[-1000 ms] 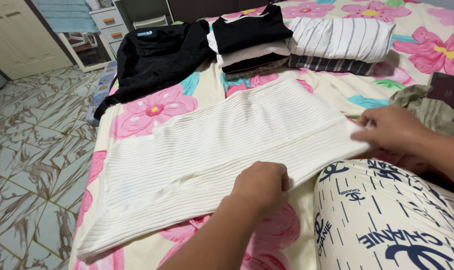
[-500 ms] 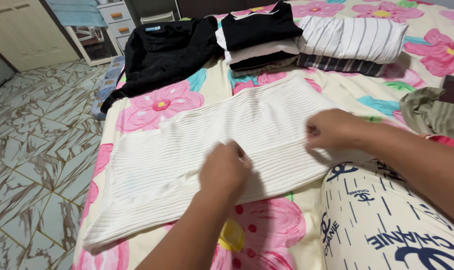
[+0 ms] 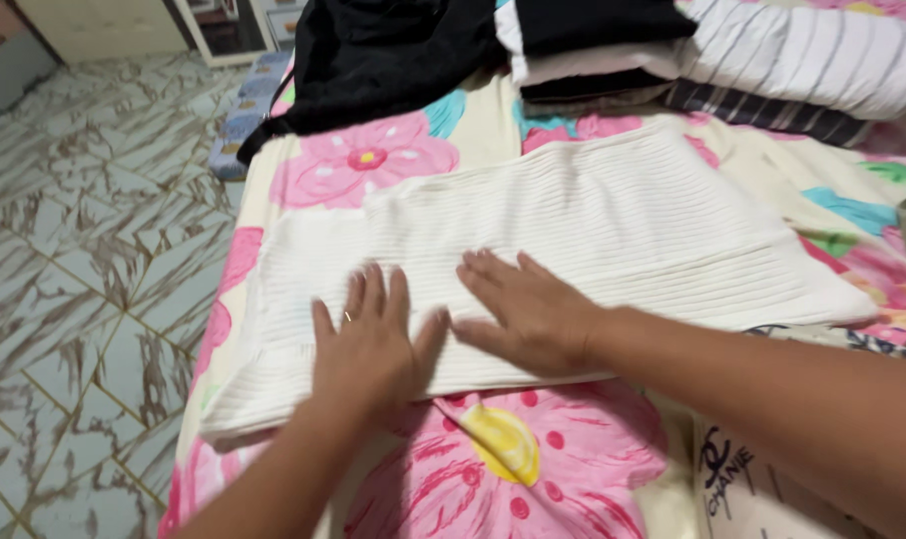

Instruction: The person folds a black garment, a white ribbed top, and a pair of beige underwear on a bed, smoothing and aligning each item before stacking them. The person then picks up a pink pouch and places it on the bed.

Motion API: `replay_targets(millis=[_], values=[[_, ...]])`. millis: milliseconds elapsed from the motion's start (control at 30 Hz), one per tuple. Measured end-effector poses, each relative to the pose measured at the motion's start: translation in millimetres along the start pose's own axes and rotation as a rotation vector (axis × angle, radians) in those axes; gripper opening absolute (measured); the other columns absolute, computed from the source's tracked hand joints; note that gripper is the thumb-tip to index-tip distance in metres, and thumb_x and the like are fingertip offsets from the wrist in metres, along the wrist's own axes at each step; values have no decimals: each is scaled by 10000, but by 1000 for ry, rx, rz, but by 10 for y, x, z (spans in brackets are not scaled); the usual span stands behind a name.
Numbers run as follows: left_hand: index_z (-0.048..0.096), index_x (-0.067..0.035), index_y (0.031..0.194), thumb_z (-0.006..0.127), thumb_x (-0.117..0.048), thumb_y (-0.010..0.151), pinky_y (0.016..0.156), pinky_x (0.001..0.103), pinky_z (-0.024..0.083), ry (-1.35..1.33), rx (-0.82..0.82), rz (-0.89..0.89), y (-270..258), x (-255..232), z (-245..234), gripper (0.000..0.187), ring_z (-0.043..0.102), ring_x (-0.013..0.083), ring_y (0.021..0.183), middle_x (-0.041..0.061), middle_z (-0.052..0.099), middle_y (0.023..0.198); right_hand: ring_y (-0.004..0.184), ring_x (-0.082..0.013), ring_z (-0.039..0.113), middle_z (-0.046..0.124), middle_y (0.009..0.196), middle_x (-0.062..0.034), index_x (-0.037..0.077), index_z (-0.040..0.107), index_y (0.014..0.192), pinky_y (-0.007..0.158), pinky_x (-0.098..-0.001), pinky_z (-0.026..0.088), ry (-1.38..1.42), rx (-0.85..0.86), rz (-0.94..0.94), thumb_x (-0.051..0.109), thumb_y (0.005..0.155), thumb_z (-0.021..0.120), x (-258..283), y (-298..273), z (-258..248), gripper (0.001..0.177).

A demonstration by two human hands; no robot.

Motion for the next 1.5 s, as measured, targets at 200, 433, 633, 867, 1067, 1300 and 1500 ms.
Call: replay_targets(millis=[200, 433, 633, 867, 1067, 1300, 1500], values=[[161, -73, 1590, 291, -626, 986, 1200, 644, 41, -6, 62, -153, 396, 679, -94, 829, 80, 328, 1554, 176, 97, 1674, 1575, -293, 60, 122, 1689, -168, 65, 187, 1595, 1225, -524, 88, -6, 4, 55, 623, 990, 343, -209, 428, 18, 838], [182, -60, 1596, 340, -600, 988, 1180, 646, 120, -55, -36, -225, 836, 1408, -7, 829, 117, 374, 1535, 201, 133, 1669, 1570, -304, 41, 75, 1697, -159, 100, 154, 1613, 1224, -566, 58, -81, -23, 70, 624, 1000, 319, -596, 917, 102, 823], [465, -32, 1496, 573, -491, 997, 1233, 557, 299, -71, -61, -338, 1133, 1729, -77, 686, 371, 385, 1500, 204, 439, 1576, 1543, -363, 159, 189, 1672, -200, 86, 201, 1619, 1201, -587, 128, -150, -135, -15, 508, 1050, 367, -923, 1267, 4, 728], [728, -83, 1229, 845, -265, 807, 947, 372, 534, -175, 48, -360, 1717, 1971, -307, 474, 690, 304, 1077, 157, 720, 1181, 1135, -363, 586, 659, 1149, -188, 87, 667, 1278, 933, -461, 485, -219, -167, 23, 356, 819, 791, -1051, 1727, -477, 546], [779, -77, 1136, 828, -178, 790, 817, 358, 552, -328, 14, -282, 1537, 2184, -538, 365, 723, 225, 880, 98, 769, 1001, 805, -299, 664, 666, 848, -127, 36, 719, 984, 732, -430, 535, -137, -261, -96, 201, 786, 820, -895, 1489, -799, 277], [785, -80, 1000, 832, -142, 743, 720, 341, 550, -513, -130, -203, 570, 2038, -649, 268, 716, 173, 763, 70, 793, 883, 812, -230, 683, 672, 906, -66, 91, 706, 956, 689, -364, 574, -69, -478, -382, 25, 775, 773, -305, 290, -708, 205], [841, -222, 936, 925, -216, 732, 899, 515, 463, -7, -353, -179, 226, 1579, -700, 221, 595, 363, 1094, 139, 680, 1078, 825, -220, 683, 670, 982, -62, 127, 739, 1095, 702, -346, 576, -8, -284, -291, 49, 745, 762, -42, 13, -483, 359]])
Point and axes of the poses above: each hand's wrist, its own y-axis towards the middle knuckle, its own z-axis out of the palm, x = y × z, the point moved 7 cm from there along y, towards the middle knuckle
